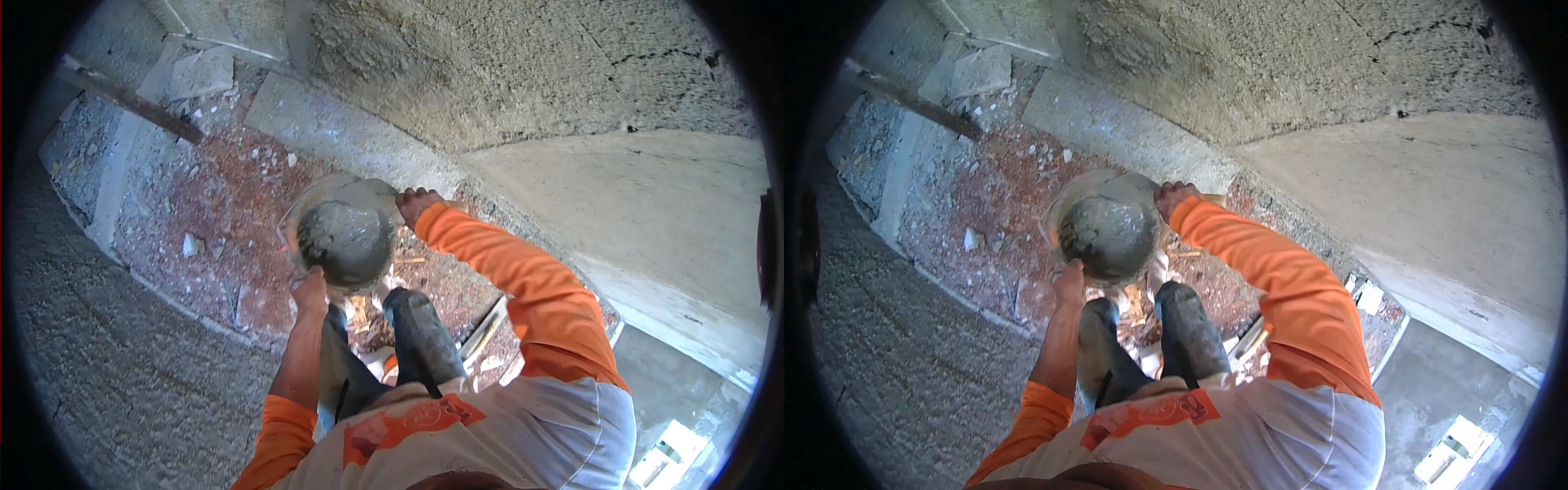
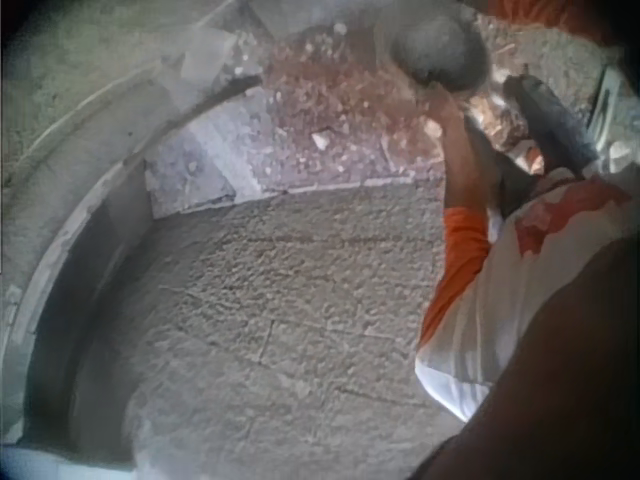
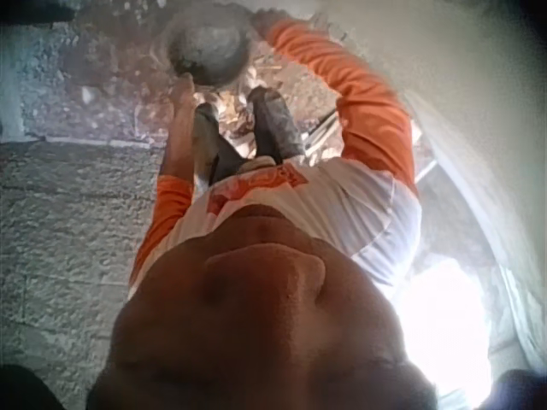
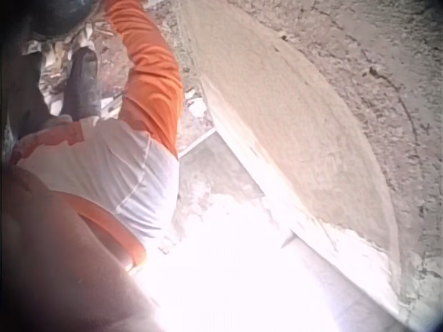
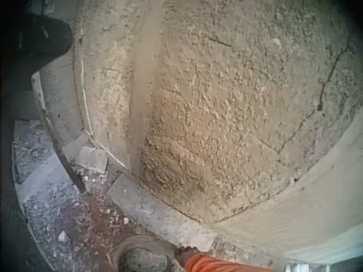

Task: Applying mortar to a wall using a trowel at a construction site.

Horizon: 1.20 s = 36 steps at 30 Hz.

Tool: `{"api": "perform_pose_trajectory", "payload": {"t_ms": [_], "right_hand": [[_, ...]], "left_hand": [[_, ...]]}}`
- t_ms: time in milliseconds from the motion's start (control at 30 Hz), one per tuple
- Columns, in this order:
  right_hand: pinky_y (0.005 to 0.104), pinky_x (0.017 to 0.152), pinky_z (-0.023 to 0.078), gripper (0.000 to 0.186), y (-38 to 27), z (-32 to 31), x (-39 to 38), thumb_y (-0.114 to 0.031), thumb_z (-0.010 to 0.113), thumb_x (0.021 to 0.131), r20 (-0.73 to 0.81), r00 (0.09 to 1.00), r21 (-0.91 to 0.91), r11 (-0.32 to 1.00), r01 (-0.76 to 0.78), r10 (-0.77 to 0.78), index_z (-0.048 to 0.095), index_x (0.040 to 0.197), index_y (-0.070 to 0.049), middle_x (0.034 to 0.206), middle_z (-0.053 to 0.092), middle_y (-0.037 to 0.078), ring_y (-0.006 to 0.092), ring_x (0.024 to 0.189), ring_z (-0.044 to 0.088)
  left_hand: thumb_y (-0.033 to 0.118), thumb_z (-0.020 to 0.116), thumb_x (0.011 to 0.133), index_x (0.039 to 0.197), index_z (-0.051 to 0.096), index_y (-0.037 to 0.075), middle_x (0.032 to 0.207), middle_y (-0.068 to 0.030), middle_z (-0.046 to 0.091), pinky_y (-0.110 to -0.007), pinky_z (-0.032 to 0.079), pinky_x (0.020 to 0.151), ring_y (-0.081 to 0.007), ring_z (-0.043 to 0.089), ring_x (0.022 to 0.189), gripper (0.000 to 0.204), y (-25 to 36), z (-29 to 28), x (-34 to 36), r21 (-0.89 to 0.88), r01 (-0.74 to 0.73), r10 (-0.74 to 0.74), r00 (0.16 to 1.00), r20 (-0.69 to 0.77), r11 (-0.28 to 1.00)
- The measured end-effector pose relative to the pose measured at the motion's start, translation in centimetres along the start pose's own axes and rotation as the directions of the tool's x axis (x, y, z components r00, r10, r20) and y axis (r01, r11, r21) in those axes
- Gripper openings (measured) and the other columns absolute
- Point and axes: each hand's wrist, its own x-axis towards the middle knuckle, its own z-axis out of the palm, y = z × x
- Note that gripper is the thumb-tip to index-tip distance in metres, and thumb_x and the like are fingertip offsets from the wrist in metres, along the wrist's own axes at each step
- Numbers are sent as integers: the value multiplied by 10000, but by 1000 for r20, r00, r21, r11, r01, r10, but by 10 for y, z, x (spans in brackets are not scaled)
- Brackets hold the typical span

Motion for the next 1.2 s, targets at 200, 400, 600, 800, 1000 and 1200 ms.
{"api": "perform_pose_trajectory", "payload": {"t_ms": [200,400,600,800,1000,1200], "right_hand": [[384,794,477,208,-47,18,-68,-265,506,793,394,850,241,932,272,-350,617,917,-141,1038,566,90,283,952,543],[408,755,461,293,20,-46,-166,-320,530,800,276,928,368,919,138,-250,579,905,-51,915,592,144,316,858,571],[419,720,480,254,48,-52,-204,-252,513,810,51,973,189,959,211,-224,539,983,-67,913,579,188,350,807,584],[396,720,494,235,113,-93,-228,-186,511,798,-77,920,-132,918,373,-385,557,985,-50,949,589,174,314,850,604],[369,778,495,246,75,-58,-252,-137,479,799,301,856,-159,864,479,-419,653,953,-57,1020,625,117,271,942,607],[392,784,494,242,135,-40,-291,-144,473,806,326,832,-64,868,492,-448,656,936,-54,1006,626,126,292,918,610]], "left_hand": [[58,572,727,689,505,30,569,-6,464,-278,365,470,-113,458,533,82,36,-28,-115,304,-275,286,958,8,912],[21,555,737,686,499,52,567,5,454,-261,313,437,-72,381,478,82,50,-31,-191,-100,-228,232,972,31,969],[120,574,745,807,561,-9,656,-64,533,-327,371,449,-142,471,508,143,26,23,-257,-17,-93,91,991,-98,995],[232,562,746,702,534,22,577,-83,507,-290,221,315,-107,344,357,216,-20,72,-327,-60,-44,32,983,-182,997],[165,527,748,669,527,10,508,-83,502,-280,225,267,-143,350,292,174,-87,108,-362,-149,94,-128,964,-233,984],[221,511,762,673,561,-13,578,-112,572,-293,318,330,-151,464,372,256,-128,125,-386,-69,78,-92,970,-225,995]]}}
